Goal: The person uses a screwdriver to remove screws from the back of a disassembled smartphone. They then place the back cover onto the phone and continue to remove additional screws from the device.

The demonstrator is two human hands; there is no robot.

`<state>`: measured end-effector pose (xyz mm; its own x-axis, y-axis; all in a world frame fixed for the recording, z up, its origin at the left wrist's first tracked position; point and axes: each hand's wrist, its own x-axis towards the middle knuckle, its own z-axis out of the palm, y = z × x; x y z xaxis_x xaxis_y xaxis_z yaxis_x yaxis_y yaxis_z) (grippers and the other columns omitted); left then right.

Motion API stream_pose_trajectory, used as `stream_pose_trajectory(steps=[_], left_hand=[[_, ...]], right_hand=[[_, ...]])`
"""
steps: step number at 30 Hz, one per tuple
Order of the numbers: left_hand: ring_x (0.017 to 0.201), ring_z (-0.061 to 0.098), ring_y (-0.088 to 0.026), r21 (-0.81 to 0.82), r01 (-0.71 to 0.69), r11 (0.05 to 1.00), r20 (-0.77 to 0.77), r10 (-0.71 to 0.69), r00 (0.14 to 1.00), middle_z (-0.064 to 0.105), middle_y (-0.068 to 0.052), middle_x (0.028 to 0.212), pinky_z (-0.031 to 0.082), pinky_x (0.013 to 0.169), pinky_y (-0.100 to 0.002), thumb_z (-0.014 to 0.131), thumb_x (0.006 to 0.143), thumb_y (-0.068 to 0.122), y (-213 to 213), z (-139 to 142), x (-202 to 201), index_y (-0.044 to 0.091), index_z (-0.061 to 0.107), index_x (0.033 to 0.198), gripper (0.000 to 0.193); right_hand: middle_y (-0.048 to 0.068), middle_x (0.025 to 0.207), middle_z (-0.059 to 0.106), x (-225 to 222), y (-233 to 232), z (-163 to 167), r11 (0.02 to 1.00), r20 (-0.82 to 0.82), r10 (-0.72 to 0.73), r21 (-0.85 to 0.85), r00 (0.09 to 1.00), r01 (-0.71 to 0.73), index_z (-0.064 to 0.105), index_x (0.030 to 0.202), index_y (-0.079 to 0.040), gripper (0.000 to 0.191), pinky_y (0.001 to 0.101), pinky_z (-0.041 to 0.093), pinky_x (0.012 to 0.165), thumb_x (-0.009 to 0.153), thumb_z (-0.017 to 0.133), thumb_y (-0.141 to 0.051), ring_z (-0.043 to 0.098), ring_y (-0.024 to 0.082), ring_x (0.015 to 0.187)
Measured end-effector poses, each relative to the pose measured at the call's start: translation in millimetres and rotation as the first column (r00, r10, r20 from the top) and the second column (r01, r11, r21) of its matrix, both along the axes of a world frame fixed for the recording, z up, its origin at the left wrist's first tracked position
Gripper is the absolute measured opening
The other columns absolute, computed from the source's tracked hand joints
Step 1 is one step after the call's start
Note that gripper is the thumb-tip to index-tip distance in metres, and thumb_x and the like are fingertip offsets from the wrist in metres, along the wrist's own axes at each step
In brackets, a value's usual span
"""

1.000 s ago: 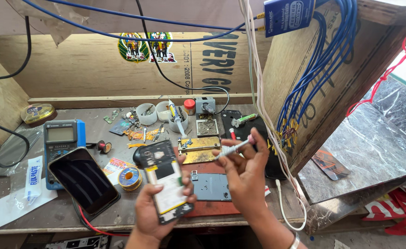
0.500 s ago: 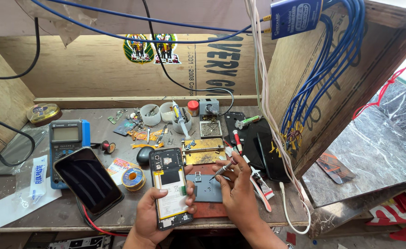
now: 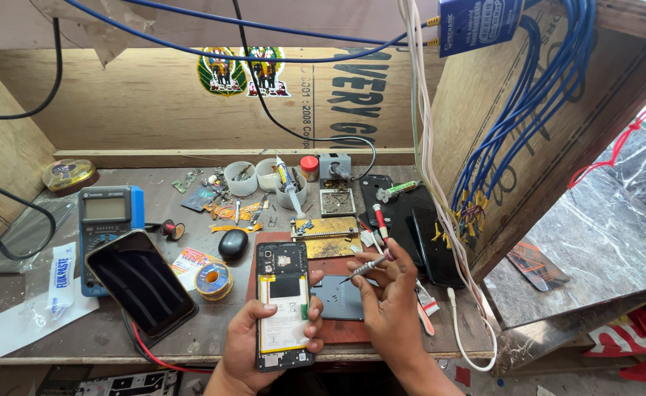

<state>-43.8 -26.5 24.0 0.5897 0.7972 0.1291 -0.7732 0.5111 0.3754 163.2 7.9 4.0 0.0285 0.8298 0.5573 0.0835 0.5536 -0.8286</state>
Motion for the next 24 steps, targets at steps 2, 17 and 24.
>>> stream_pose_trajectory(steps=[2, 17, 24], left_hand=[[0.089, 0.057, -0.023, -0.005, 0.005, 1.000, 0.000, -0.005, 1.000, 0.057, -0.017, 0.106, 0.050, 0.081, -0.040, 0.051, 0.082, 0.025, 0.0, -0.2, -0.6, -0.003, 0.031, 0.155, 0.081], [0.090, 0.057, -0.023, 0.027, 0.020, 0.999, 0.020, -0.021, 1.000, 0.056, -0.016, 0.105, 0.051, 0.081, -0.040, 0.052, 0.083, 0.024, 0.6, -0.8, -0.7, -0.002, 0.033, 0.154, 0.078], [0.090, 0.057, -0.023, 0.010, 0.034, 0.999, 0.021, -0.034, 0.999, 0.056, -0.016, 0.106, 0.051, 0.082, -0.040, 0.051, 0.082, 0.026, -0.3, -1.5, -0.2, -0.002, 0.034, 0.153, 0.078]], right_hand=[[0.020, 0.131, 0.061, -0.3, 0.0, 2.6, 0.999, -0.048, 0.006, 0.046, 0.999, -0.004, 0.020, 0.153, -0.011, 0.074, 0.0345, 0.059, 0.094, 0.093, 0.057, 0.012, 0.070, 0.025, 0.115], [0.017, 0.125, 0.064, -1.5, 0.9, 4.3, 0.997, 0.040, -0.005, -0.072, 0.999, 0.008, 0.022, 0.151, -0.012, 0.074, 0.0341, 0.062, 0.089, 0.091, 0.059, 0.010, 0.073, 0.023, 0.113], [0.013, 0.113, 0.069, 6.8, 8.2, 32.2, 0.996, 0.204, 0.000, -0.087, 0.979, 0.018, 0.026, 0.158, -0.018, 0.077, 0.0328, 0.061, 0.080, 0.091, 0.057, 0.005, 0.072, 0.020, 0.092]])
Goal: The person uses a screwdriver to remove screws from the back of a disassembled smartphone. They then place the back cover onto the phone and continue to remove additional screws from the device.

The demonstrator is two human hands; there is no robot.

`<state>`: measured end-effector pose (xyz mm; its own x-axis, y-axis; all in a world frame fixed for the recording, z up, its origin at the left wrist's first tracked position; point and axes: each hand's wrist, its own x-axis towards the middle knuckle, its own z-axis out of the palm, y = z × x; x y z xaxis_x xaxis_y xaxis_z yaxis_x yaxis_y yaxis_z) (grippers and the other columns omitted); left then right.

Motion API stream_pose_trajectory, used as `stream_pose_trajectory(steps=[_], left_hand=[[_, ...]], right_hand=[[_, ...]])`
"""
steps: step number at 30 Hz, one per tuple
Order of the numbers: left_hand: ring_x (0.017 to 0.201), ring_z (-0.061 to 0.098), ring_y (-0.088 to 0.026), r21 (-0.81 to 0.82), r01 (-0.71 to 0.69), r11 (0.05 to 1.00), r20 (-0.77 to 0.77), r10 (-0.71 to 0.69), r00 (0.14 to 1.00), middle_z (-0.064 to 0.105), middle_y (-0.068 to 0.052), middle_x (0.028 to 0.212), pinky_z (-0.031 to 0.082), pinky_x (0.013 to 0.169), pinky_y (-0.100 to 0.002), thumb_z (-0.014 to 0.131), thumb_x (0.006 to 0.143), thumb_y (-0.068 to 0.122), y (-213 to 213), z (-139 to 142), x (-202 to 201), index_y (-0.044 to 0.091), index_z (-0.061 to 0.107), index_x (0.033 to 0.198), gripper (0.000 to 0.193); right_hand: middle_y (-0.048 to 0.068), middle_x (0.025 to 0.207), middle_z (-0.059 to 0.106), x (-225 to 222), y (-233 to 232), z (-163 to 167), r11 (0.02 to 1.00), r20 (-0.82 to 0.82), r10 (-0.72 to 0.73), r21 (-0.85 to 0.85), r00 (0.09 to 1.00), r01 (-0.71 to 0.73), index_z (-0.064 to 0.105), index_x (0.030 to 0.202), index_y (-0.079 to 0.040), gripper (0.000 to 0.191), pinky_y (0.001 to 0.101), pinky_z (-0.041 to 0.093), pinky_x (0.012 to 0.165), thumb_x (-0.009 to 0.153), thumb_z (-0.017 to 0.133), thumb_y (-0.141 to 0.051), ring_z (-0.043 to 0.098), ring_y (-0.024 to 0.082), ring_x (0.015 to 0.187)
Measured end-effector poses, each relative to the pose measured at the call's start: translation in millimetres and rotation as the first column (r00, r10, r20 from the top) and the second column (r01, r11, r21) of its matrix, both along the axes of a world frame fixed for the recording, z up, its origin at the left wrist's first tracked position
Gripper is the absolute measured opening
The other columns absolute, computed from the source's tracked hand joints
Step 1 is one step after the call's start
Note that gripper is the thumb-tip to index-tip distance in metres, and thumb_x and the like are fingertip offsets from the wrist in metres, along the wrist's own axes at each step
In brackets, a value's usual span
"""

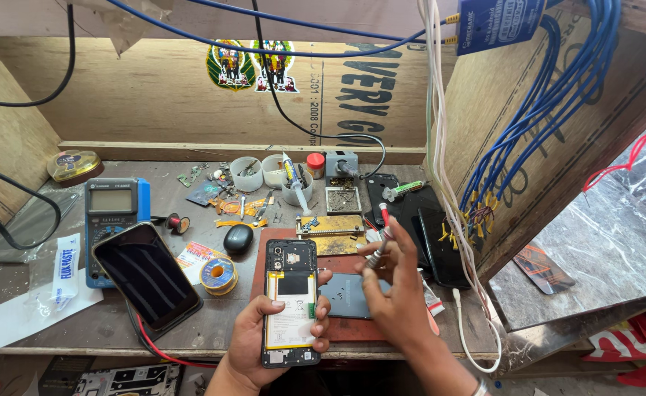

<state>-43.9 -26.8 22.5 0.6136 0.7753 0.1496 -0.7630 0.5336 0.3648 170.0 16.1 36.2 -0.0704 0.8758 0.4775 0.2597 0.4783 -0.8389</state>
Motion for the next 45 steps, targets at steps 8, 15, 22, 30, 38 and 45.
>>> stream_pose_trajectory(steps=[8, 15, 22, 30, 38, 45], left_hand=[[0.089, 0.057, -0.022, 0.008, -0.009, 1.000, -0.019, 0.009, 1.000, 0.055, -0.015, 0.106, 0.050, 0.081, -0.039, 0.050, 0.083, 0.027, -0.9, 0.3, -0.7, -0.002, 0.033, 0.155, 0.080], [0.090, 0.057, -0.022, 0.003, -0.001, 1.000, -0.015, 0.001, 1.000, 0.056, -0.015, 0.106, 0.051, 0.082, -0.039, 0.051, 0.082, 0.027, 0.0, -0.8, -1.0, -0.001, 0.032, 0.157, 0.082], [0.090, 0.057, -0.022, -0.009, 0.003, 1.000, -0.012, -0.003, 1.000, 0.057, -0.015, 0.106, 0.051, 0.082, -0.040, 0.052, 0.083, 0.027, -0.1, -3.0, -1.2, -0.002, 0.034, 0.155, 0.080], [0.092, 0.058, -0.023, 0.037, 0.029, 0.999, 0.020, -0.030, 0.999, 0.058, -0.015, 0.108, 0.051, 0.084, -0.041, 0.053, 0.085, 0.026, 1.7, -6.1, -3.0, -0.001, 0.033, 0.156, 0.079], [0.092, 0.059, -0.024, 0.013, 0.024, 1.000, 0.008, -0.024, 1.000, 0.058, -0.016, 0.107, 0.051, 0.083, -0.041, 0.053, 0.084, 0.025, 3.3, -4.4, -2.2, -0.003, 0.032, 0.155, 0.079], [0.092, 0.058, -0.023, -0.007, 0.032, 0.999, 0.034, -0.032, 0.999, 0.057, -0.015, 0.106, 0.050, 0.083, -0.041, 0.051, 0.085, 0.026, 1.5, -6.0, -2.5, -0.001, 0.031, 0.156, 0.078]], right_hand=[[0.006, 0.103, 0.077, 5.6, 18.7, 42.6, 0.985, 0.644, 0.170, -0.125, 0.745, -0.116, 0.053, 0.142, -0.027, 0.067, 0.0440, 0.056, 0.079, 0.080, 0.073, -0.012, 0.072, 0.030, 0.096], [0.009, 0.104, 0.076, 3.4, 27.9, 39.2, 0.971, 0.735, 0.204, -0.070, 0.647, -0.227, 0.056, 0.138, -0.026, 0.063, 0.0472, 0.056, 0.079, 0.079, 0.077, -0.014, 0.071, 0.033, 0.097], [0.013, 0.102, 0.075, 0.5, 30.0, 32.0, 0.964, 0.724, 0.261, -0.163, 0.639, -0.209, 0.040, 0.148, -0.023, 0.076, 0.0501, 0.056, 0.076, 0.079, 0.072, -0.013, 0.071, 0.037, 0.092], [0.010, 0.084, 0.073, 2.7, 43.4, 14.0, 0.966, 0.349, 0.204, -0.221, 0.915, -0.131, 0.026, 0.141, -0.006, 0.079, 0.0323, 0.058, 0.071, 0.076, 0.071, -0.005, 0.071, 0.019, 0.074], [0.010, 0.098, 0.070, -17.1, 64.7, 11.9, 0.903, -0.251, 0.266, -0.274, 0.931, -0.332, 0.028, 0.125, -0.006, 0.061, 0.0190, 0.052, 0.068, 0.083, 0.071, 0.002, 0.062, 0.006, 0.077], [0.012, 0.101, 0.072, -29.0, 60.7, 11.8, 0.882, -0.233, 0.304, -0.297, 0.924, -0.365, 0.029, 0.118, -0.005, 0.052, 0.0243, 0.058, 0.067, 0.086, 0.070, -0.001, 0.069, 0.011, 0.077]])
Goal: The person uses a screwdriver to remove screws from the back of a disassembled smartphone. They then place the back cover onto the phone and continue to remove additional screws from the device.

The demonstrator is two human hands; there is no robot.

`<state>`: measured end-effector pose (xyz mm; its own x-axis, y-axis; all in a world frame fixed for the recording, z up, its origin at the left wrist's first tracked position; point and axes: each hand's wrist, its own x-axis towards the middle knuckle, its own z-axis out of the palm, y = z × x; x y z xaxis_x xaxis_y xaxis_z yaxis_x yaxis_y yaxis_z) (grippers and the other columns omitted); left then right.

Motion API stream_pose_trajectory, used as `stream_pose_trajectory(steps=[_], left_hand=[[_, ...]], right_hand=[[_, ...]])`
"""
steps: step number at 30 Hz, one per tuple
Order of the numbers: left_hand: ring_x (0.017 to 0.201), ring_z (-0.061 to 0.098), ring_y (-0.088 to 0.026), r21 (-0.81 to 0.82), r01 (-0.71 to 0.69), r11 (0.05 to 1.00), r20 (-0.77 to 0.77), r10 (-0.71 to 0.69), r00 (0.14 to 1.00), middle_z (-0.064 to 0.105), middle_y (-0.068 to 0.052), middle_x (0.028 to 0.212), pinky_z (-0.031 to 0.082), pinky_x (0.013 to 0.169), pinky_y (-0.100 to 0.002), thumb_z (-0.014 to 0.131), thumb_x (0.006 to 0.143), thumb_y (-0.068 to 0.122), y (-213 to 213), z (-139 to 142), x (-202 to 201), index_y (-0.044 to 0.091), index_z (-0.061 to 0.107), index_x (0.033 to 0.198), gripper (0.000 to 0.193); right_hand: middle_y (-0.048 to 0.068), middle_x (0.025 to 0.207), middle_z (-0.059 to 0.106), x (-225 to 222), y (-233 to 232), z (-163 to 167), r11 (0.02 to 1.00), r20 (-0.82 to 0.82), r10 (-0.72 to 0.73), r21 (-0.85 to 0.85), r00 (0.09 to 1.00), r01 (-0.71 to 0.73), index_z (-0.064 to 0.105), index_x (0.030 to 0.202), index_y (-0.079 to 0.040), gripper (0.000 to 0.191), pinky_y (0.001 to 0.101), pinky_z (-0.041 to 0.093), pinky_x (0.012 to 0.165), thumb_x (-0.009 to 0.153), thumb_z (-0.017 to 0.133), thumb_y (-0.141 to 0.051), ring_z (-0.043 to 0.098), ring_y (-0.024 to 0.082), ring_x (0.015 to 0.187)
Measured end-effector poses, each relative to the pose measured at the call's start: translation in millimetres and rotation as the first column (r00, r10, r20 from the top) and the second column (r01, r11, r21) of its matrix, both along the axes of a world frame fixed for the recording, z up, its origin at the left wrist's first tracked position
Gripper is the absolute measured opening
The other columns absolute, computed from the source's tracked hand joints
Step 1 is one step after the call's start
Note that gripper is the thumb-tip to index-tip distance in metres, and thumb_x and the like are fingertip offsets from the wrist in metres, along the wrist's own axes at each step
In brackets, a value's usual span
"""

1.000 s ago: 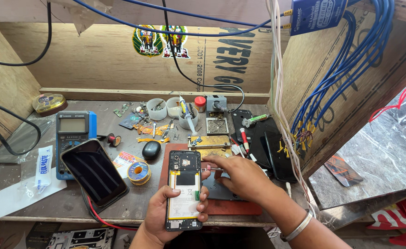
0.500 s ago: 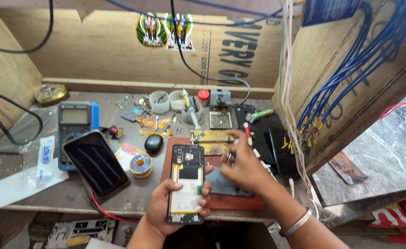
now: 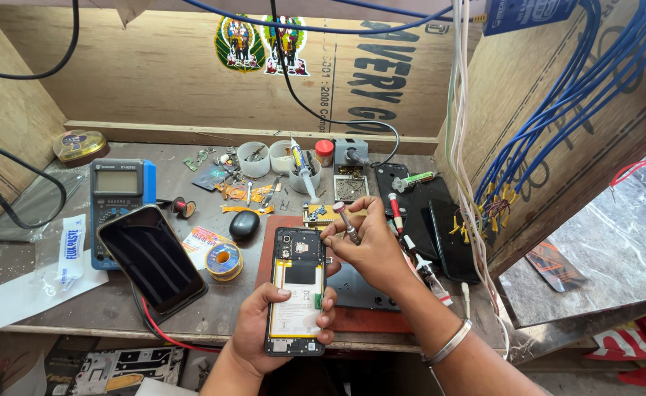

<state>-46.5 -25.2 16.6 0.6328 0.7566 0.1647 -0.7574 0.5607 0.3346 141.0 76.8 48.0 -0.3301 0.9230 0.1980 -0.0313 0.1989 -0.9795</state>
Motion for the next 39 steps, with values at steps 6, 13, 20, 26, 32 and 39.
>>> stream_pose_trajectory(steps=[6, 13, 20, 26, 32, 39], left_hand=[[0.091, 0.058, -0.024, -0.007, -0.011, 1.000, -0.014, 0.011, 1.000, 0.057, -0.016, 0.106, 0.051, 0.083, -0.041, 0.050, 0.085, 0.026, 0.7, 1.6, 1.5, -0.002, 0.031, 0.156, 0.079], [0.091, 0.057, -0.024, -0.031, -0.002, 1.000, -0.019, 0.002, 1.000, 0.057, -0.017, 0.106, 0.051, 0.081, -0.041, 0.051, 0.084, 0.026, 0.7, 1.4, 1.0, -0.002, 0.032, 0.156, 0.080], [0.090, 0.058, -0.024, -0.002, -0.012, 1.000, -0.035, 0.011, 0.999, 0.057, -0.016, 0.105, 0.051, 0.080, -0.042, 0.052, 0.083, 0.026, 0.1, 2.0, 0.7, -0.004, 0.033, 0.153, 0.078], [0.089, 0.058, -0.024, -0.009, -0.021, 1.000, -0.051, 0.021, 0.998, 0.057, -0.016, 0.104, 0.051, 0.079, -0.042, 0.052, 0.083, 0.026, 2.0, 0.5, 0.7, -0.004, 0.034, 0.152, 0.077], [0.089, 0.058, -0.024, -0.010, -0.017, 1.000, -0.051, 0.017, 0.999, 0.057, -0.016, 0.105, 0.051, 0.079, -0.042, 0.051, 0.082, 0.026, 1.2, -0.9, 0.3, -0.003, 0.034, 0.152, 0.077], [0.089, 0.057, -0.023, -0.036, -0.019, 0.999, -0.055, 0.017, 0.998, 0.057, -0.016, 0.104, 0.051, 0.080, -0.042, 0.052, 0.081, 0.026, 1.1, -0.2, 0.0, 0.000, 0.035, 0.152, 0.077]], right_hand=[[0.011, 0.099, 0.074, -1.8, -7.5, 8.4, 0.989, 0.138, -0.071, 0.141, 0.988, 0.052, 0.034, 0.115, -0.005, 0.046, 0.0231, 0.058, 0.068, 0.088, 0.070, -0.001, 0.071, 0.011, 0.078], [0.009, 0.097, 0.078, -2.0, -16.9, 19.5, 0.959, 0.286, -0.159, 0.272, 0.945, 0.079, 0.040, 0.110, -0.005, 0.039, 0.0249, 0.060, 0.067, 0.087, 0.071, -0.001, 0.076, 0.012, 0.085], [0.010, 0.098, 0.081, 0.3, -16.2, 17.2, 0.967, 0.274, -0.166, 0.235, 0.947, 0.102, 0.044, 0.109, -0.005, 0.037, 0.0266, 0.059, 0.069, 0.085, 0.073, 0.001, 0.077, 0.013, 0.086], [0.011, 0.098, 0.078, 1.7, -8.1, 15.5, 0.998, 0.097, -0.058, 0.035, 0.994, 0.055, 0.042, 0.111, -0.006, 0.040, 0.0234, 0.062, 0.074, 0.085, 0.071, 0.003, 0.077, 0.011, 0.090], [0.012, 0.098, 0.082, 3.4, -11.9, 16.9, 0.993, 0.272, -0.107, 0.076, 0.956, 0.090, 0.045, 0.111, -0.006, 0.038, 0.0267, 0.053, 0.066, 0.087, 0.074, 0.000, 0.070, 0.014, 0.079], [0.010, 0.106, 0.080, 5.2, -19.0, 8.4, 0.902, 0.306, -0.171, 0.432, 0.937, 0.023, 0.058, 0.122, -0.007, 0.040, 0.0262, 0.062, 0.078, 0.086, 0.075, -0.002, 0.076, 0.013, 0.100]])
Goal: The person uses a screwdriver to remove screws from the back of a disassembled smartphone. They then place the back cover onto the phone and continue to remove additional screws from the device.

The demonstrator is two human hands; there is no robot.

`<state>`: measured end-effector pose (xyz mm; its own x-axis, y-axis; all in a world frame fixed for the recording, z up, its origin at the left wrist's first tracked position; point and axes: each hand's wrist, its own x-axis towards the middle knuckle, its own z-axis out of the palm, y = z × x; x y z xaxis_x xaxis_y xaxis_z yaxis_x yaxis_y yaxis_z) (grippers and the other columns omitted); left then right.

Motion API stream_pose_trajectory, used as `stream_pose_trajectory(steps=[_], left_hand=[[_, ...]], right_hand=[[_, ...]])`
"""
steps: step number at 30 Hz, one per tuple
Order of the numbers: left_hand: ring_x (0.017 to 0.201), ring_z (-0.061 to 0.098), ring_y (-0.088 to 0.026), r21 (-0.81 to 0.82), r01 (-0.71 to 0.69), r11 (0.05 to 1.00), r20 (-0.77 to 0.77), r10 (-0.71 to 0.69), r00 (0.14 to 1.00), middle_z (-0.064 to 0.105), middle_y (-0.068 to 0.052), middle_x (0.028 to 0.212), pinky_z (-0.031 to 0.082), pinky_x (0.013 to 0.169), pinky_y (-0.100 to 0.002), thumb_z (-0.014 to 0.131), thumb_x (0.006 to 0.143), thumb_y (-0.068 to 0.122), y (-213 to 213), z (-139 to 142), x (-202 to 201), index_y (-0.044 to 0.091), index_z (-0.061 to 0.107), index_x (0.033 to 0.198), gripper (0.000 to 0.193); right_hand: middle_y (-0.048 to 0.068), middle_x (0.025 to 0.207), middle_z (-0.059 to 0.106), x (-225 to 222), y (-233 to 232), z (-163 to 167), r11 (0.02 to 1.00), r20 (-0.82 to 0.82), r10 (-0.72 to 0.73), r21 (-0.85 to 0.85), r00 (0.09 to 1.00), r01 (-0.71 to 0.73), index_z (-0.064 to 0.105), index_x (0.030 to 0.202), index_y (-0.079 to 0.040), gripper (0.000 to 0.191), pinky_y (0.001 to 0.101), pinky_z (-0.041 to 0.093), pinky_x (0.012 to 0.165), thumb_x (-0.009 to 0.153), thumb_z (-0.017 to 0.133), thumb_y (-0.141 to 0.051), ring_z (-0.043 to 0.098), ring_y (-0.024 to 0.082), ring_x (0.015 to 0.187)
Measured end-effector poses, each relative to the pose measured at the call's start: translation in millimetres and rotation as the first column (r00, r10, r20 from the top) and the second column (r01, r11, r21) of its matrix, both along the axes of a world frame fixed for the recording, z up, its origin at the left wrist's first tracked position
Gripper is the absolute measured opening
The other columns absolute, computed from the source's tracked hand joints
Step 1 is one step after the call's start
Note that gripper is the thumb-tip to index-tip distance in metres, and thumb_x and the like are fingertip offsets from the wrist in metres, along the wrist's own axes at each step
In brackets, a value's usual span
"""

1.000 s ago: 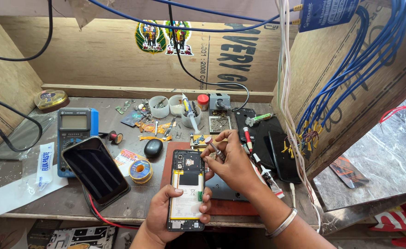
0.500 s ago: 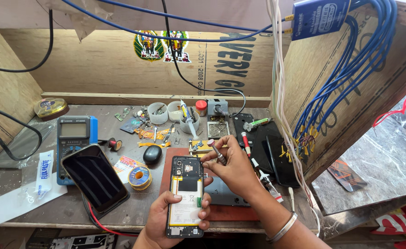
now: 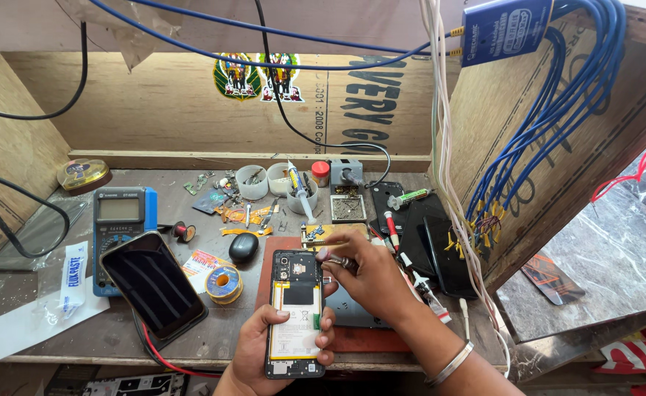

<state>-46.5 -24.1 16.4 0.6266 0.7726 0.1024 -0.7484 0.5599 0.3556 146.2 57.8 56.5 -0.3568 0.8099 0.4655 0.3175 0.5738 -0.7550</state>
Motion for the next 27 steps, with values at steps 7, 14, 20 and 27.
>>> stream_pose_trajectory(steps=[7, 14, 20, 27], left_hand=[[0.091, 0.058, -0.024, 0.053, 0.000, 0.999, 0.021, -0.001, 1.000, 0.057, -0.017, 0.107, 0.051, 0.081, -0.042, 0.051, 0.083, 0.026, 0.8, 0.9, 0.2, -0.002, 0.033, 0.153, 0.078], [0.090, 0.058, -0.024, 0.060, -0.001, 0.998, 0.007, 0.001, 1.000, 0.057, -0.017, 0.107, 0.051, 0.080, -0.042, 0.052, 0.082, 0.026, -1.3, 1.2, 0.1, -0.002, 0.033, 0.154, 0.079], [0.090, 0.058, -0.025, 0.040, 0.000, 0.999, 0.002, -0.001, 1.000, 0.057, -0.017, 0.106, 0.052, 0.080, -0.042, 0.051, 0.082, 0.026, 0.3, 1.7, -0.2, -0.003, 0.032, 0.154, 0.080], [0.089, 0.058, -0.024, 0.052, -0.005, 0.999, 0.002, 0.005, 1.000, 0.057, -0.017, 0.105, 0.051, 0.078, -0.042, 0.052, 0.082, 0.026, 1.0, 0.2, 0.8, -0.002, 0.033, 0.153, 0.079]], right_hand=[[0.014, 0.120, 0.075, 6.7, 16.9, -4.6, 0.878, -0.498, 0.094, -0.367, 0.862, -0.307, 0.048, 0.145, -0.008, 0.056, 0.0251, 0.052, 0.078, 0.091, 0.053, 0.003, 0.062, 0.011, 0.090], [0.020, 0.132, 0.054, -5.7, 10.5, 5.3, 0.953, -0.656, -0.026, -0.244, 0.755, -0.179, 0.008, 0.157, -0.019, 0.074, 0.0379, 0.066, 0.088, 0.098, 0.046, 0.002, 0.069, 0.022, 0.113], [0.019, 0.133, 0.054, -14.2, 3.0, 10.3, 0.976, -0.572, -0.009, -0.183, 0.820, -0.117, 0.004, 0.157, -0.019, 0.075, 0.0358, 0.069, 0.077, 0.099, 0.046, 0.003, 0.069, 0.024, 0.112], [0.018, 0.135, 0.055, -14.8, -0.6, 7.2, 0.988, -0.497, 0.009, -0.129, 0.868, -0.084, 0.006, 0.158, -0.019, 0.071, 0.0332, 0.068, 0.077, 0.102, 0.045, 0.002, 0.070, 0.022, 0.111]])
